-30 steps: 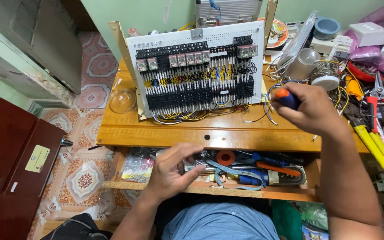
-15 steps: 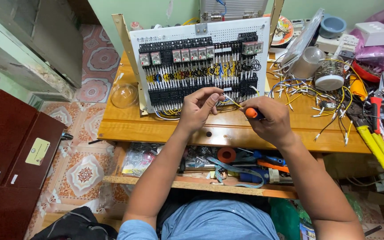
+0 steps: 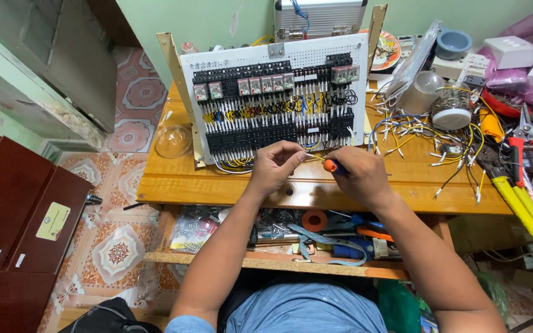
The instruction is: Wiring an electrical control panel by inserting wires into terminals and tightening them with a screwdriver.
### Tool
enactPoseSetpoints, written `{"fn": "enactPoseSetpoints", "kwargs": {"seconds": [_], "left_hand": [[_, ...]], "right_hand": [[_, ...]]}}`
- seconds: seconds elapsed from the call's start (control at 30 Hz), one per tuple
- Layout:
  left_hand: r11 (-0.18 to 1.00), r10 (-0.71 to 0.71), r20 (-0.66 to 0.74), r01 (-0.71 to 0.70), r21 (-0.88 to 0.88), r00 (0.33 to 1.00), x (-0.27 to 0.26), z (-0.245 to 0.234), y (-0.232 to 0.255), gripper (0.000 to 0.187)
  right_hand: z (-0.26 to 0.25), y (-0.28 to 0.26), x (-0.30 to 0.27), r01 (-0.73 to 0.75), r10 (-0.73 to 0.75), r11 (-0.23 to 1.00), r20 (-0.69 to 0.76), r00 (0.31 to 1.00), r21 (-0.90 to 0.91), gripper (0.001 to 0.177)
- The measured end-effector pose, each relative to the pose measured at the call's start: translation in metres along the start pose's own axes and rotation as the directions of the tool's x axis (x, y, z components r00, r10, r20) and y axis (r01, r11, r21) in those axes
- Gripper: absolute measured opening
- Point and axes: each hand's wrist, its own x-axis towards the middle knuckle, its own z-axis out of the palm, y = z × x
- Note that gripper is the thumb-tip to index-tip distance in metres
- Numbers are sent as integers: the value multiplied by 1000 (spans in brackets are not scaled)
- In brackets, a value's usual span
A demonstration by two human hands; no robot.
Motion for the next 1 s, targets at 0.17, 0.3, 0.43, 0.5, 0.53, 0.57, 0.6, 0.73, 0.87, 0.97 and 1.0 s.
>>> {"fn": "enactPoseSetpoints", "kwargs": {"seconds": [0.17, 0.3, 0.43, 0.5, 0.53, 0.57, 0.6, 0.73, 0.87, 0.97, 1.0], "left_hand": [[959, 138, 47, -145, 245, 989, -1, 0, 2, 8], [928, 205, 119, -231, 291, 972, -6, 4, -13, 6], [909, 210, 154, -250, 332, 966, -8, 5, -14, 7], [901, 211, 156, -254, 351, 965, -8, 3, -15, 9], [901, 206, 164, -253, 353, 965, -7, 1, -14, 8], [900, 201, 172, -251, 355, 964, -6, -1, -14, 7], [900, 202, 172, -252, 355, 964, -6, -1, -12, 7], [878, 187, 218, -263, 400, 958, -6, -3, -15, 7], [846, 182, 237, -275, 457, 954, -5, -7, -20, 7], [845, 166, 246, -266, 464, 955, -5, -8, -23, 7], [845, 165, 244, -265, 465, 956, -5, -8, -25, 7]], "right_hand": [[4, 10, -7, -107, 104, 990, -34, 994, -96, 14], [6, 17, -13, -139, 130, 982, -81, 988, -124, 15], [0, 7, -6, -73, 65, 982, -47, 997, -176, 16], [-1, 5, -4, -48, 45, 984, -21, 999, -173, 19], [0, 6, -4, -36, 34, 982, -11, 999, -183, 20], [1, 8, -5, -23, 23, 981, -2, 1000, -193, 20], [2, 9, -7, -23, 23, 981, -2, 1000, -193, 20], [6, 8, -11, -56, 80, 962, 81, 993, -268, 26], [6, 5, -9, -86, 119, 969, 134, 984, -234, 25], [4, 0, -7, -98, 140, 971, 184, 973, -218, 29], [9, 5, -12, -98, 140, 971, 186, 973, -217, 29]]}}
